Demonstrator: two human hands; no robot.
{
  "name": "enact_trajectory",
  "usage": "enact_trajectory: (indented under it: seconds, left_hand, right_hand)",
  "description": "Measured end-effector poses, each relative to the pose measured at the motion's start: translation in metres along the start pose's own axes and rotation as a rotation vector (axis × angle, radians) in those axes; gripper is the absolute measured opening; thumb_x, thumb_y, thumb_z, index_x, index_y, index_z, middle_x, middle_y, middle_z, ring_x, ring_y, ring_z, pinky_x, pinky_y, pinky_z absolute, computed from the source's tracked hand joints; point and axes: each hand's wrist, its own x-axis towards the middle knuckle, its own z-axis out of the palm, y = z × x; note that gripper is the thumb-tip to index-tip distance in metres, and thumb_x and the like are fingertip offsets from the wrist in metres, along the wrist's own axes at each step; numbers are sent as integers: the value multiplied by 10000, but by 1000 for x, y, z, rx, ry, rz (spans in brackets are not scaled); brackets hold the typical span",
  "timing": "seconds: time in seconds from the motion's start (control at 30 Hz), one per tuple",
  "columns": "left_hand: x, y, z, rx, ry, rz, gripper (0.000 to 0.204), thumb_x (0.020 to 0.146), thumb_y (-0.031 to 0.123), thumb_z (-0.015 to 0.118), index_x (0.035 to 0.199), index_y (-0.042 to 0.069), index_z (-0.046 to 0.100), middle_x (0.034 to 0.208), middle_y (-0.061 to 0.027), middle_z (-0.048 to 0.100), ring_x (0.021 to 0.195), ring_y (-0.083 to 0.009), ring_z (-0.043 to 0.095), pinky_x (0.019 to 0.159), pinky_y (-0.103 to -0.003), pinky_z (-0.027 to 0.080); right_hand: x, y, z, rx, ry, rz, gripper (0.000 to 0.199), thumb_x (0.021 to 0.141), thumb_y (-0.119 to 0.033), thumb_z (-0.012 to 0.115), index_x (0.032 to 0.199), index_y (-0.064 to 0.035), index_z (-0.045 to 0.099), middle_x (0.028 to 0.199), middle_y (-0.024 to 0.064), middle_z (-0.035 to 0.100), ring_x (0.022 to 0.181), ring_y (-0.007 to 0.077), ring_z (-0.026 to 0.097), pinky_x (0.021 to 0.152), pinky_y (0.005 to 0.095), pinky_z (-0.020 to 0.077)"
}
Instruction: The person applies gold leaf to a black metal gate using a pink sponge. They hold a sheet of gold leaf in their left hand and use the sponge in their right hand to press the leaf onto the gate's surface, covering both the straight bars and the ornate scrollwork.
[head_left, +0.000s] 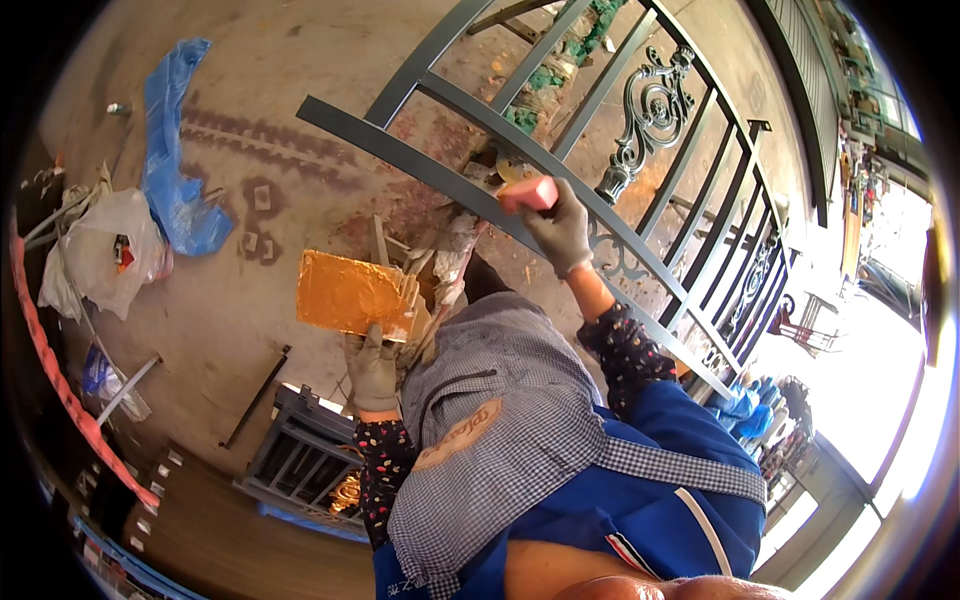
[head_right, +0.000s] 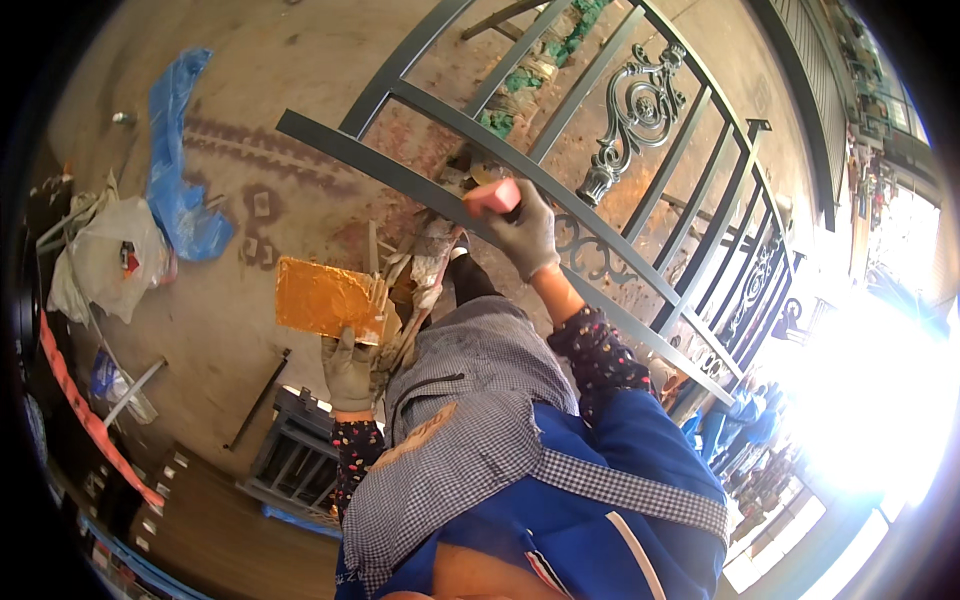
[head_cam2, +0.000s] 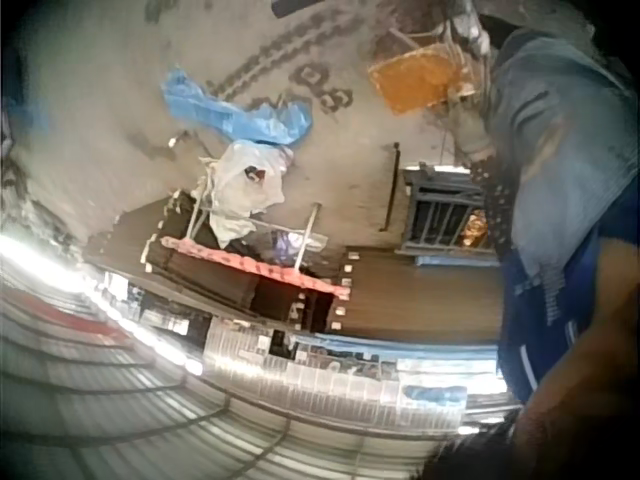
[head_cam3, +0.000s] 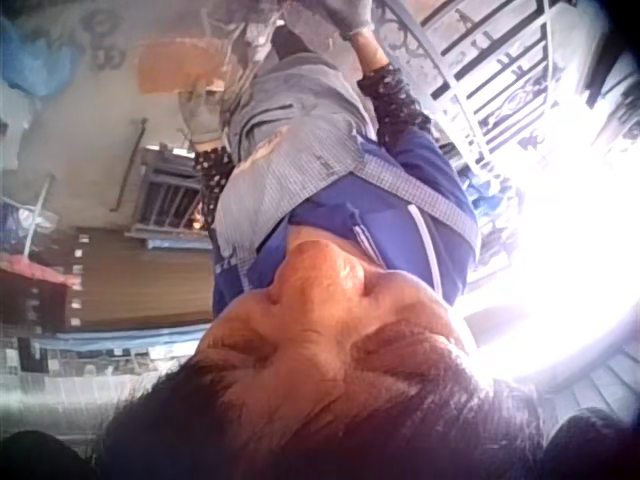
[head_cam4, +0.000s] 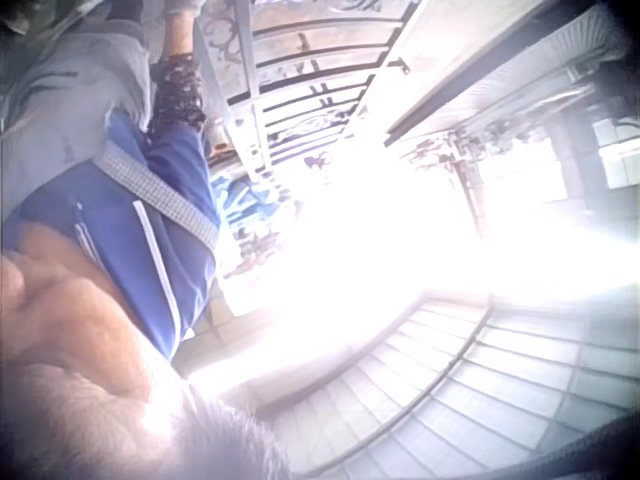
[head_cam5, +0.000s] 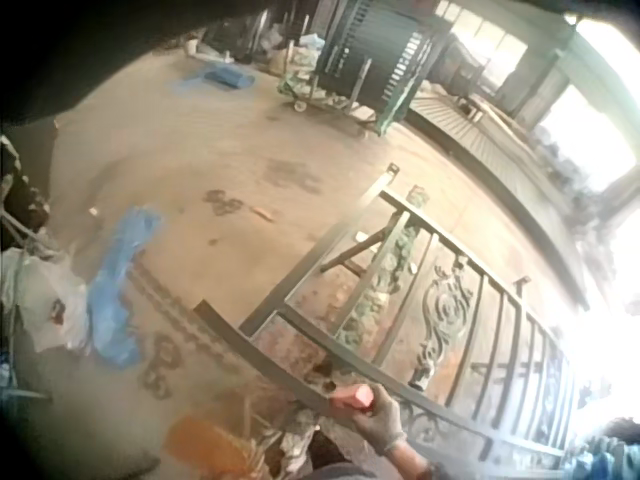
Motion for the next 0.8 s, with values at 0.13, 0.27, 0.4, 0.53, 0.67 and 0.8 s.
enact_trajectory:
  seconds: [0.13, 0.27, 0.4, 0.53, 0.67, 0.8]
  left_hand:
    - [3, 2, -2, 26, -22, -44, 448, 951, 195, 672, 1347, 40, 530, 1313, -96, 588, 1181, -278, 598, 953, -501, 564]
    - [6, 4, 4, 72, 2, -57, 487, 941, 212, 688, 1353, 30, 504, 1306, -100, 587, 1154, -269, 617, 936, -450, 573]
    - [10, 5, 4, 105, 44, -91, 508, 932, 217, 700, 1360, 38, 494, 1294, -99, 594, 1131, -261, 629, 926, -427, 577]
    - [17, 6, -2, 99, 46, -94, 479, 943, 186, 681, 1365, 49, 500, 1299, -91, 595, 1152, -241, 618, 920, -390, 576]
    - [26, 7, -13, 141, 41, -64, 456, 949, 164, 672, 1360, 46, 513, 1289, -79, 603, 1106, -198, 633, 889, -310, 562]
    - [29, 12, -13, 123, -3, -38, 441, 957, 136, 654, 1367, 41, 521, 1298, -79, 610, 1164, -212, 605, 974, -376, 522]
  right_hand:
    - [33, 32, 18, -181, 124, -75, 345, 762, -200, 761, 1036, -46, 617, 888, 176, 665, 810, 344, 673, 728, 387, 531]
    - [51, 39, 40, -369, 160, -85, 367, 770, -288, 768, 1013, -66, 607, 896, 154, 669, 843, 357, 671, 728, 426, 523]
    - [55, 44, 44, -474, 169, -8, 381, 789, -339, 758, 1008, -75, 592, 901, 153, 673, 844, 362, 669, 729, 445, 522]
    - [35, 54, 28, -562, 123, 112, 380, 804, -362, 748, 1004, -84, 583, 893, 156, 673, 843, 369, 667, 723, 457, 518]
    - [32, 55, 26, -505, 157, 124, 386, 799, -372, 753, 998, -88, 582, 856, 150, 679, 826, 374, 670, 704, 456, 518]
    - [57, 43, 44, -447, 214, 52, 381, 788, -376, 764, 964, -90, 586, 822, 144, 682, 812, 373, 674, 694, 452, 519]
